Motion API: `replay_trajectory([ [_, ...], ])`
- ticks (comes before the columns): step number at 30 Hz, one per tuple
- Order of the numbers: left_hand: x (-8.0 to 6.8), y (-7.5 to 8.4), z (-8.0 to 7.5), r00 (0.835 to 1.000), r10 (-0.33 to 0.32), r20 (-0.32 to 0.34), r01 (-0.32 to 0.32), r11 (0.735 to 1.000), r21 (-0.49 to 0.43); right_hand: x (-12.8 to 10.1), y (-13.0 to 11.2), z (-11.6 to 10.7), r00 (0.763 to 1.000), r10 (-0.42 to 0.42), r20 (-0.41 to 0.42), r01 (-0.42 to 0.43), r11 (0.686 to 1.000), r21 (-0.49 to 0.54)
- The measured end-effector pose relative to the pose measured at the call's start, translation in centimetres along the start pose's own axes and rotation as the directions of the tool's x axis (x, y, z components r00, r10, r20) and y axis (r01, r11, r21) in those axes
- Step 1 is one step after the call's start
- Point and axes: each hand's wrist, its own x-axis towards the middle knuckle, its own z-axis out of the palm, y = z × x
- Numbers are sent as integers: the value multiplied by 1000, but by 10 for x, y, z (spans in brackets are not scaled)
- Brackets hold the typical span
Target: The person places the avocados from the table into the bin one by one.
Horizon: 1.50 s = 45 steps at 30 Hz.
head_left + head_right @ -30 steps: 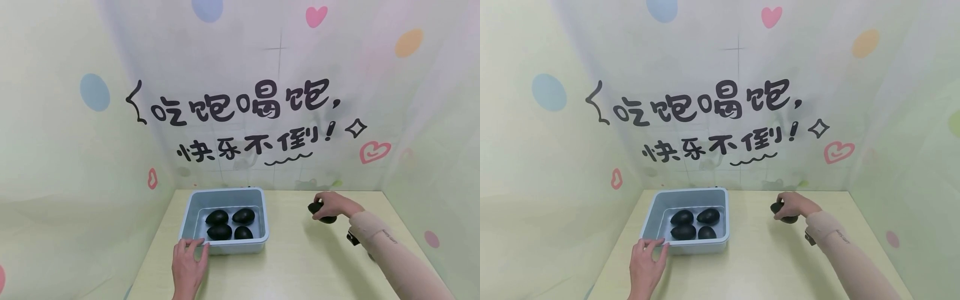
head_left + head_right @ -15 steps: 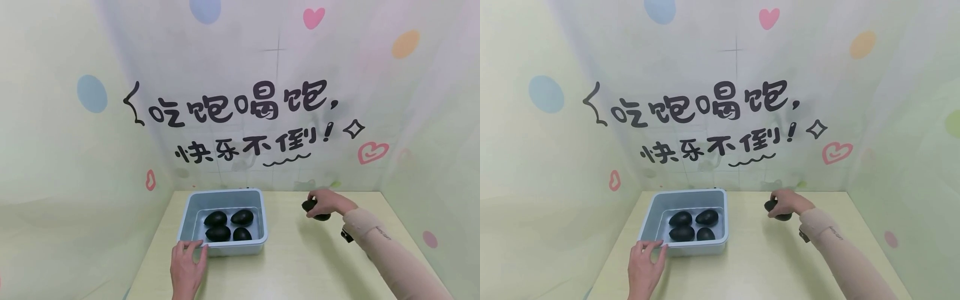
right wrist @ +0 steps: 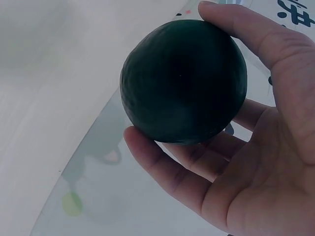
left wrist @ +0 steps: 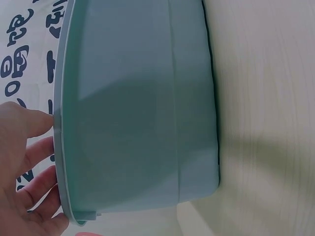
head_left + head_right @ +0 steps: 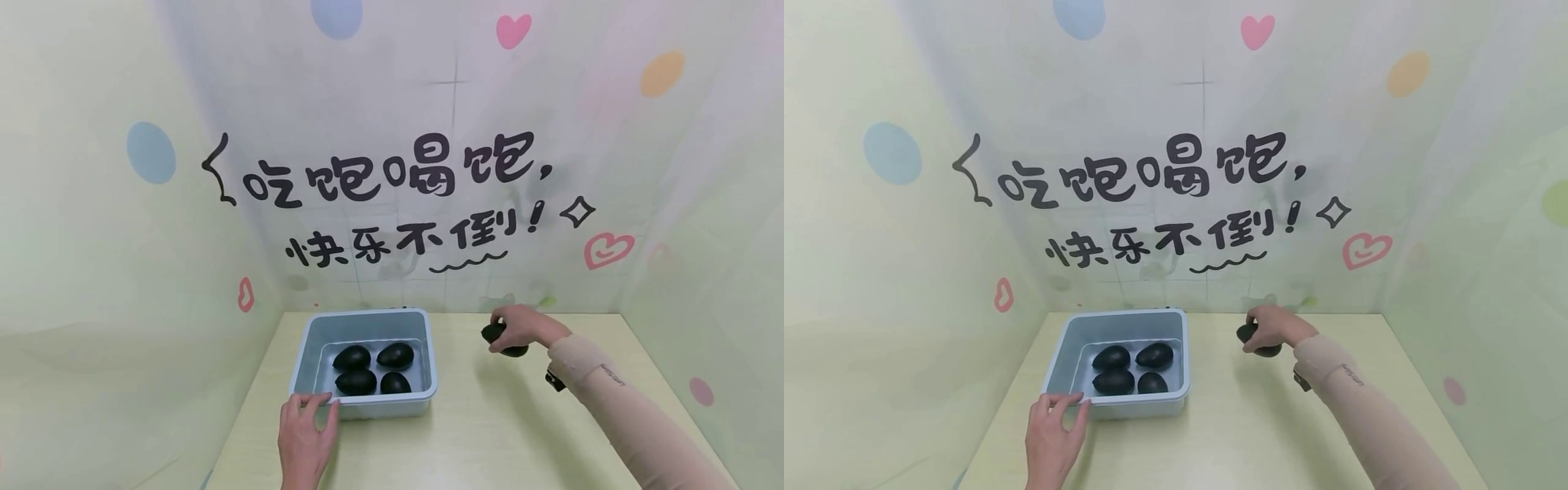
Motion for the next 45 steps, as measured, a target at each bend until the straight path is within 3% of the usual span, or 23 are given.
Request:
replay_trajectory([
  [18, 0, 0, 1, 1000, 7, -20, -7, 1000, -9, 9, -18, -4, 1000, -13, 17, 12, 1000, 7],
  [45, 0, -2, 1, 999, 23, -24, -23, 1000, -16, 34, -61, 4, 997, -74, 21, 75, 995, -69],
])
